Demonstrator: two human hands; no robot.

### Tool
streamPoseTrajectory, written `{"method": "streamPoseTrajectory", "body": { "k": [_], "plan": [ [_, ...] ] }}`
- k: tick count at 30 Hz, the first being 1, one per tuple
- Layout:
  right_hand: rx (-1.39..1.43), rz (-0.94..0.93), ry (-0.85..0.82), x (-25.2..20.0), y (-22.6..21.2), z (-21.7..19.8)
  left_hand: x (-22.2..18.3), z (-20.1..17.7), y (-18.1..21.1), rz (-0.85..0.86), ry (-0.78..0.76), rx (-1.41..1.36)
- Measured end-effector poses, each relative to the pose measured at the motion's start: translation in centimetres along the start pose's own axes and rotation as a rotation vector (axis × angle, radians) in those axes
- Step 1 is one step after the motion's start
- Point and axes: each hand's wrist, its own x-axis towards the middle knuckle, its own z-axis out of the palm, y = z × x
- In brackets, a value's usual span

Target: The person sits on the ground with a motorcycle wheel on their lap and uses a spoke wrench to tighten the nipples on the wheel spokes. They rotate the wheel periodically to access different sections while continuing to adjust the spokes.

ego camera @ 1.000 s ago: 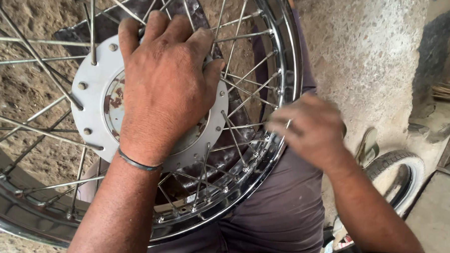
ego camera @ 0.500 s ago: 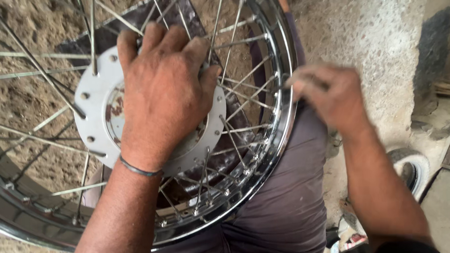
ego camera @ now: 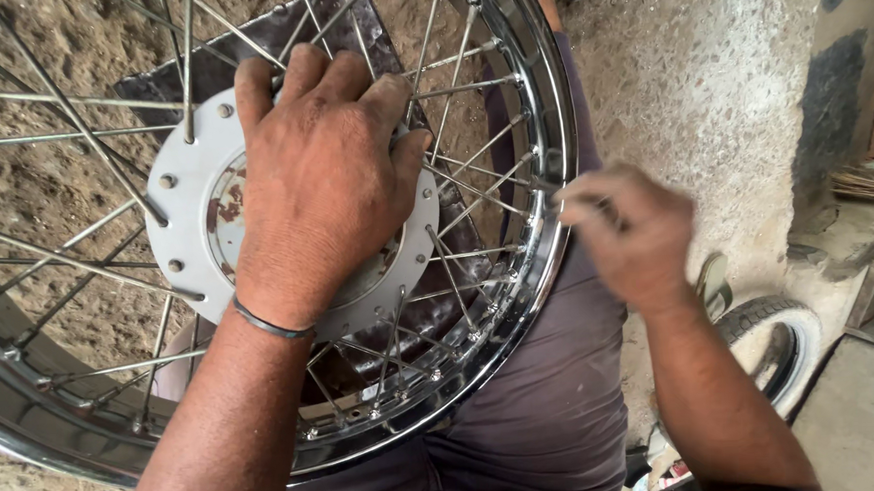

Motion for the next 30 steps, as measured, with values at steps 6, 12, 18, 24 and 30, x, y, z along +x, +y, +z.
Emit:
{"method": "streamPoseTrajectory", "body": {
  "k": [6,12,18,24,30],
  "plan": [
    [-0.288,-0.307,-0.126,-2.0,-1.4,2.2,0.0,0.0,0.0,0.007,0.004,0.004],
    [-0.433,-0.258,-0.27,-2.0,-3.5,2.6,-0.3,0.4,-0.1,0.01,-0.003,0.02],
    [-0.409,-0.187,-0.374,0.4,-4.7,1.7,0.1,0.3,-0.1,0.023,0.019,0.015],
    [-0.502,-0.273,-0.448,1.1,-5.8,1.6,0.3,-0.6,0.1,0.008,-0.016,-0.014],
    [-0.432,-0.249,-0.464,-1.0,-4.6,1.9,0.0,-0.2,0.2,0.01,-0.033,0.013]
  ]
}}
